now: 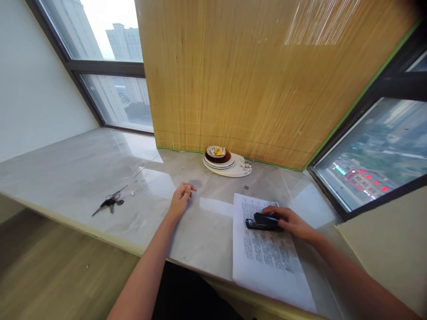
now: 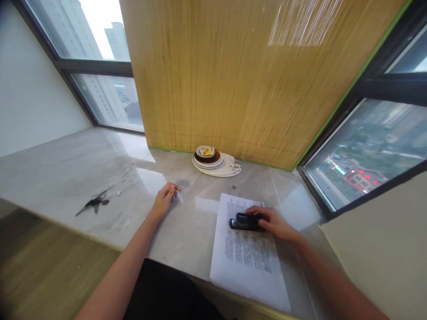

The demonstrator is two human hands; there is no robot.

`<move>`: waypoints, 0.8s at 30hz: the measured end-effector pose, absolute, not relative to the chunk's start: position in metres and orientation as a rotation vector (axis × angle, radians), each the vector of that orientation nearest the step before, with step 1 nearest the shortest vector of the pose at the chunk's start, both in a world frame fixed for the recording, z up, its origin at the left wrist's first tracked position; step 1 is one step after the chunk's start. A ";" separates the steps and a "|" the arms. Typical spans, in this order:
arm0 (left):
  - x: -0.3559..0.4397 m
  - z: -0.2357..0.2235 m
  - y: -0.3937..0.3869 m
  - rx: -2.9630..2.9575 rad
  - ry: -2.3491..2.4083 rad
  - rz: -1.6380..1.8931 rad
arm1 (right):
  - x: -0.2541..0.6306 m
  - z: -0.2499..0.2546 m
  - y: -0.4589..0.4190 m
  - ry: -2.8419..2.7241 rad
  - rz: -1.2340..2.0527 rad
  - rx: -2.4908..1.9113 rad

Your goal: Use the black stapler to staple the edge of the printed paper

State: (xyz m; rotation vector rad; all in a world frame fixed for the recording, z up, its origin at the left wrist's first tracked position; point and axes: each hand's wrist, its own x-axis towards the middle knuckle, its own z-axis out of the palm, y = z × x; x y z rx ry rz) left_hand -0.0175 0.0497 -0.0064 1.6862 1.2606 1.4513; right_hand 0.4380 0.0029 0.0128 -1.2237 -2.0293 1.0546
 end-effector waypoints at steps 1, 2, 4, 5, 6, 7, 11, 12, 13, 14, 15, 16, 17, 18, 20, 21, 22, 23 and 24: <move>-0.018 -0.007 0.050 1.679 1.266 1.457 | 0.444 0.010 0.008 -1.935 0.974 -1.255; -0.018 -0.007 0.050 1.673 1.273 1.463 | 0.447 0.008 0.015 -1.864 0.861 -1.299; -0.018 -0.006 0.049 1.654 1.288 1.492 | 0.448 0.003 0.031 -1.873 0.632 -1.349; -0.018 -0.005 0.049 1.640 1.295 1.515 | 0.445 0.000 0.041 -1.964 0.559 -1.327; -0.018 -0.005 0.049 1.623 1.301 1.540 | 0.441 -0.003 0.050 -2.084 0.514 -1.277; -0.018 -0.004 0.048 1.603 1.307 1.567 | 0.435 -0.007 0.058 -2.209 0.488 -1.215; -0.022 -0.005 0.051 1.516 1.357 1.667 | 0.407 -0.028 0.081 -2.602 0.410 -1.127; -0.024 -0.007 0.052 1.490 1.378 1.685 | 0.399 -0.034 0.085 -2.637 0.376 -1.144; -0.025 -0.008 0.053 1.463 1.399 1.700 | 0.390 -0.038 0.089 -2.645 0.343 -1.158; -0.026 -0.009 0.055 1.436 1.415 1.710 | 0.380 -0.041 0.092 -2.634 0.315 -1.164; -0.027 -0.010 0.056 1.408 1.428 1.719 | 0.369 -0.043 0.096 -2.615 0.300 -1.158; -0.028 -0.011 0.056 1.382 1.438 1.728 | 0.356 -0.044 0.100 -2.599 0.296 -1.142; -0.028 -0.011 0.056 1.356 1.449 1.740 | 0.342 -0.044 0.103 -2.591 0.302 -1.119; -0.029 -0.011 0.056 1.328 1.459 1.755 | 0.326 -0.043 0.107 -2.588 0.316 -1.091; -0.030 -0.010 0.054 1.263 1.480 1.794 | 0.289 -0.040 0.115 -2.607 0.354 -1.010; -0.031 -0.009 0.053 1.211 1.488 1.822 | 0.269 -0.039 0.119 -2.613 0.370 -0.971; -0.032 -0.008 0.053 1.142 1.492 1.857 | 0.249 -0.037 0.123 -2.616 0.372 -0.951; -0.034 -0.007 0.053 1.055 1.488 1.899 | 0.230 -0.035 0.126 -2.616 0.350 -0.954; -0.036 -0.007 0.053 0.950 1.476 1.949 | 0.212 -0.034 0.129 -2.613 0.318 -0.968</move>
